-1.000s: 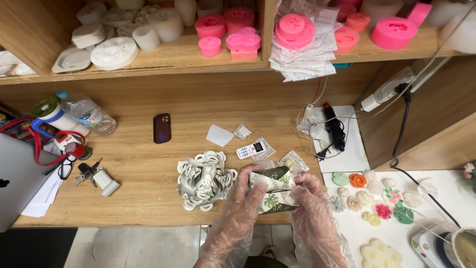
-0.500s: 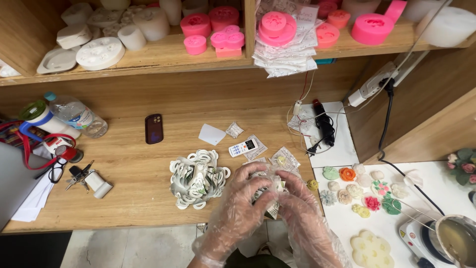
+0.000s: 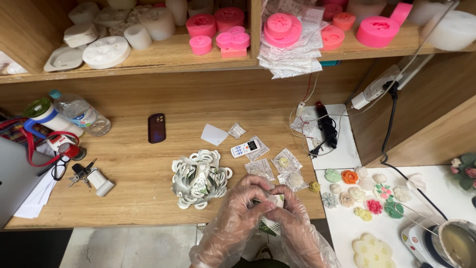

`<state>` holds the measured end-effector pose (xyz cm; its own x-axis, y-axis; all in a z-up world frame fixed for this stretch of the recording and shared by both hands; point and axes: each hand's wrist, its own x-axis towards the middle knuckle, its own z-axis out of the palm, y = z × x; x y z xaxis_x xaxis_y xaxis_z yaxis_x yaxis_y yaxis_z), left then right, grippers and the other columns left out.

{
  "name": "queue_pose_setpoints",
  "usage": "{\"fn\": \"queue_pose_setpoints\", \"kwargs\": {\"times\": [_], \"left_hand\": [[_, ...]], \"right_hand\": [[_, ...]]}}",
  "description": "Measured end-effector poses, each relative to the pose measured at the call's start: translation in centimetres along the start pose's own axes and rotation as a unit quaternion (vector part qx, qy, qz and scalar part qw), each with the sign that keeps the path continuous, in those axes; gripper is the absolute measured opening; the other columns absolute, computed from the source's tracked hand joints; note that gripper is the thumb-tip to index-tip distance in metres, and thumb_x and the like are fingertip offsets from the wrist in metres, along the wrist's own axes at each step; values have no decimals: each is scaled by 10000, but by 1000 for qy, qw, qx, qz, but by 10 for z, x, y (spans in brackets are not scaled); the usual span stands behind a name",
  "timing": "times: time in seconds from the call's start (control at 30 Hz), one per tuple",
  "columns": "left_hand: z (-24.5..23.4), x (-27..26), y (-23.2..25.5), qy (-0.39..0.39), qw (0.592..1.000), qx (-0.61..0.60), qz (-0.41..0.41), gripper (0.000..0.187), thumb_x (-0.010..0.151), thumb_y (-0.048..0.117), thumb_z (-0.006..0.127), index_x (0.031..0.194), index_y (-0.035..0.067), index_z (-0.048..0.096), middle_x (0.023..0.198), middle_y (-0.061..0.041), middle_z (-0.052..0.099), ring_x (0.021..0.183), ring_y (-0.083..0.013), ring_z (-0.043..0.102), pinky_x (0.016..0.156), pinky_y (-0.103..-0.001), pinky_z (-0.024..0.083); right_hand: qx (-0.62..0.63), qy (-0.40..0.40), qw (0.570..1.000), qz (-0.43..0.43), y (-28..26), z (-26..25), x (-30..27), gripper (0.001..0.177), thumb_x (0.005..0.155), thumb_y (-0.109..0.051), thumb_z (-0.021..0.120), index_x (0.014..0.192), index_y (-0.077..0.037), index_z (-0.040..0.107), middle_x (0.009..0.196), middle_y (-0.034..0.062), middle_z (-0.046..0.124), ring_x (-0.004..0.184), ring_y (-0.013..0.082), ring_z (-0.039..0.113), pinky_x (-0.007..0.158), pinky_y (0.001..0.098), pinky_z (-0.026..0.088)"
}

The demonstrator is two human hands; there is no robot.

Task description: Folding decorative paper boxes and placing wrapped wax products inside for final packaging.

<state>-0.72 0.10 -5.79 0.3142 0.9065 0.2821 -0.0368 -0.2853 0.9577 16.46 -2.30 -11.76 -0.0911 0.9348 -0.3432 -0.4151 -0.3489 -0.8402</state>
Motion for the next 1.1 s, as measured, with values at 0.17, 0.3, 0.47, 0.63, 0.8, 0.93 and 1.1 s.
{"fn": "queue_pose_setpoints", "kwargs": {"times": [0.17, 0.3, 0.47, 0.63, 0.8, 0.93, 1.1], "left_hand": [[-3, -9, 5, 39, 996, 75, 7, 242, 844, 233, 826, 850, 21, 709, 1122, -87, 673, 1070, -229, 668, 880, -364, 554], [-14, -22, -6, 51, 967, 248, 10, 189, 853, 232, 819, 948, 83, 751, 1041, -79, 672, 977, -255, 693, 843, -388, 580], [-26, -34, -6, 62, 962, 260, -60, 128, 854, 105, 715, 981, 87, 719, 996, -87, 696, 934, -317, 696, 777, -437, 547], [-44, -53, -12, 36, 959, 280, -25, 99, 893, 94, 684, 988, 66, 695, 967, -120, 683, 930, -367, 665, 787, -476, 524], [-61, -80, -27, 4, 950, 298, -90, 114, 939, 159, 683, 974, 51, 679, 976, -163, 685, 928, -368, 665, 794, -476, 524], [-93, -98, -44, 87, 925, 349, -125, 188, 926, 170, 689, 1071, 58, 731, 1028, -202, 721, 924, -390, 682, 806, -488, 537], [-189, -105, -116, 140, 897, 369, -200, 156, 909, 176, 678, 994, 62, 742, 933, -164, 753, 854, -349, 713, 762, -457, 573]], "right_hand": [[-4, 4, 1000, -14, -1, 8, -2, 434, 705, 76, 616, 1115, -66, 597, 959, 48, 623, 871, 140, 567, 789, 290, 487], [-77, 49, 996, 23, 16, -5, 8, 439, 759, 84, 691, 1173, -53, 636, 882, 70, 567, 778, 151, 524, 701, 299, 443], [-110, -8, 992, 56, 6, 14, 5, 488, 787, 89, 703, 1239, -75, 617, 919, 77, 623, 794, 148, 572, 711, 312, 477], [-98, -95, 989, 61, 21, 25, 16, 569, 759, 65, 673, 1301, -83, 579, 1134, 66, 655, 972, 123, 650, 862, 298, 537], [-134, -137, 977, 96, 74, 9, 38, 607, 814, 11, 658, 1393, -91, 504, 1316, 120, 597, 1075, 230, 586, 940, 329, 492], [-195, -95, 972, 93, 106, -14, 56, 777, 824, -106, 707, 1520, -159, 366, 1458, 118, 493, 1347, 277, 529, 1080, 385, 488], [-268, 24, 947, -174, 288, -264, 141, 861, 652, -210, 845, 1422, -57, 490, 1381, 144, 587, 1253, 332, 605, 959, 442, 554]]}}
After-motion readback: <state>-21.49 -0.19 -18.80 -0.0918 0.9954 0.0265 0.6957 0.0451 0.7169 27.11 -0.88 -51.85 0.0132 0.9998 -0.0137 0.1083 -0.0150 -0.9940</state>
